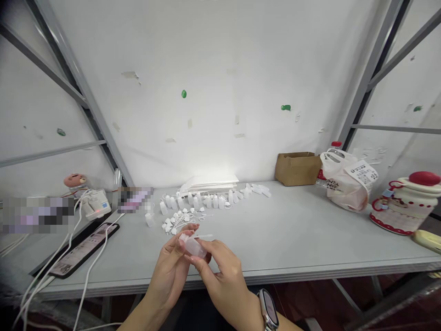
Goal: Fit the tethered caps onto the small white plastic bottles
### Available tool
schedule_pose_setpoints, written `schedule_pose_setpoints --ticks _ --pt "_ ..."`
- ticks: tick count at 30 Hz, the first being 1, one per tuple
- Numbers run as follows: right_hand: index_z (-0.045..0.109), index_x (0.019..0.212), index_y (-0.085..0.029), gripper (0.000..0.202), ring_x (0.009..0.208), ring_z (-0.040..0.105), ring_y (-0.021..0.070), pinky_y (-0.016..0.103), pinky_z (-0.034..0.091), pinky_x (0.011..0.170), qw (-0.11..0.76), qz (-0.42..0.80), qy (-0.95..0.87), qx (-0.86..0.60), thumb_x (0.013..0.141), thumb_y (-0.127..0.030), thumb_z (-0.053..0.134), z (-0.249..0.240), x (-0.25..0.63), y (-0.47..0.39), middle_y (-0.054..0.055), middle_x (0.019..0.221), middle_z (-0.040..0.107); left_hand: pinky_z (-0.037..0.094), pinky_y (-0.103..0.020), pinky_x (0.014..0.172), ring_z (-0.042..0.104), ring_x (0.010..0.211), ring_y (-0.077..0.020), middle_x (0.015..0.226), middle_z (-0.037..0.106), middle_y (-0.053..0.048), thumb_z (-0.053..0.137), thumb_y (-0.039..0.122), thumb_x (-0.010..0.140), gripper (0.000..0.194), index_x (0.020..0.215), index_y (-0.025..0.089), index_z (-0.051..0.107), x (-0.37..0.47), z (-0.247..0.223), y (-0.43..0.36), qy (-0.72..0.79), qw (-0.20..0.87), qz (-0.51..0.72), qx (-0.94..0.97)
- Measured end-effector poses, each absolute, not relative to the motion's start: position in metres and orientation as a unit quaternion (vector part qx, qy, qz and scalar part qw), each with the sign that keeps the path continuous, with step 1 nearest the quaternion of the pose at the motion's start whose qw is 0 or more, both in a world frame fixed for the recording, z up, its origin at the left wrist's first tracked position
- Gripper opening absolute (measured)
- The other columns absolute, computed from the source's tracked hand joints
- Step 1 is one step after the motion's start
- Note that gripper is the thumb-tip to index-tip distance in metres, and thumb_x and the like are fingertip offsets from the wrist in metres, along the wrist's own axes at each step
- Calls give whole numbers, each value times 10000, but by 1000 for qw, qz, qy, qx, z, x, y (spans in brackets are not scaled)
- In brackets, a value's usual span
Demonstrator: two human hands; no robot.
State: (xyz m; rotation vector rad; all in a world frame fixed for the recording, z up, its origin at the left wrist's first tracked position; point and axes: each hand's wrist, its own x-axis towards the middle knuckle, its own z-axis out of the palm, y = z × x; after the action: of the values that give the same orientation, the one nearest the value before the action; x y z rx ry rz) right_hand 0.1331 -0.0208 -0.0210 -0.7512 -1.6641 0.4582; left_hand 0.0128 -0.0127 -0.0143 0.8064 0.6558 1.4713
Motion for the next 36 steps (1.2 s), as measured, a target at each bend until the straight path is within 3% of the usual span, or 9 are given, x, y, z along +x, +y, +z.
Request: schedule_pose_setpoints --ticks 7,11,14,17,22,28,34,36 --pt "661 812 -158 216 525 502 105 225 434 511 526 462 -610 -370 789 -365 605 -12 136 -18 -12 575 559 437 -321 807 506 985 -245 1044 554 -108 653 413 701 265 689 160 728 9 -18 -6 325 562 640 410" --pt "634 704 -122 311 466 469 79 216 385 486 481 627 -529 -309 759 -428 626 -4 138 -12 -9 541 550 433 -354 850 513 1031 -280 1037 563 -110 685 422 663 255 665 172 736 7 -12 -5 337 543 633 437" --pt "620 684 -108 379 442 444 64 206 349 478 450 728 -459 -240 774 -476 596 -1 137 -10 9 534 565 443 -371 849 473 1117 -326 1128 547 -121 735 406 604 270 768 191 749 4 -4 -7 353 516 631 459" --pt "633 729 -83 424 411 420 52 200 331 472 416 800 -387 -194 794 -496 566 -4 136 -11 2 492 545 390 -373 939 420 1198 -314 1169 565 -104 771 369 563 372 904 229 729 2 1 -8 347 486 654 465" --pt "632 727 -68 396 397 404 54 190 315 448 361 871 -300 -145 856 -421 506 -10 137 -12 1 460 530 366 -385 962 433 1207 -299 1222 573 -93 764 363 582 425 987 252 696 3 -3 -6 330 484 666 461" --pt "621 711 -62 385 369 372 48 183 281 425 347 888 -274 -123 891 -358 453 -11 136 -10 2 450 516 303 -406 1019 367 1270 -269 1324 505 -44 752 276 621 590 1178 332 563 -3 -6 -4 346 386 679 519" --pt "621 704 -60 408 366 374 54 191 293 426 341 894 -267 -119 894 -370 436 -12 135 -10 8 443 518 298 -437 1033 360 1271 -318 1267 551 -83 724 340 646 250 876 244 730 -9 1 -4 348 437 616 556" --pt "622 695 -64 407 372 400 62 196 307 429 333 898 -264 -115 887 -374 441 -13 135 -10 12 444 522 289 -434 1035 341 1280 -324 1276 544 -92 707 379 659 215 804 224 740 -8 3 -6 338 473 608 541"
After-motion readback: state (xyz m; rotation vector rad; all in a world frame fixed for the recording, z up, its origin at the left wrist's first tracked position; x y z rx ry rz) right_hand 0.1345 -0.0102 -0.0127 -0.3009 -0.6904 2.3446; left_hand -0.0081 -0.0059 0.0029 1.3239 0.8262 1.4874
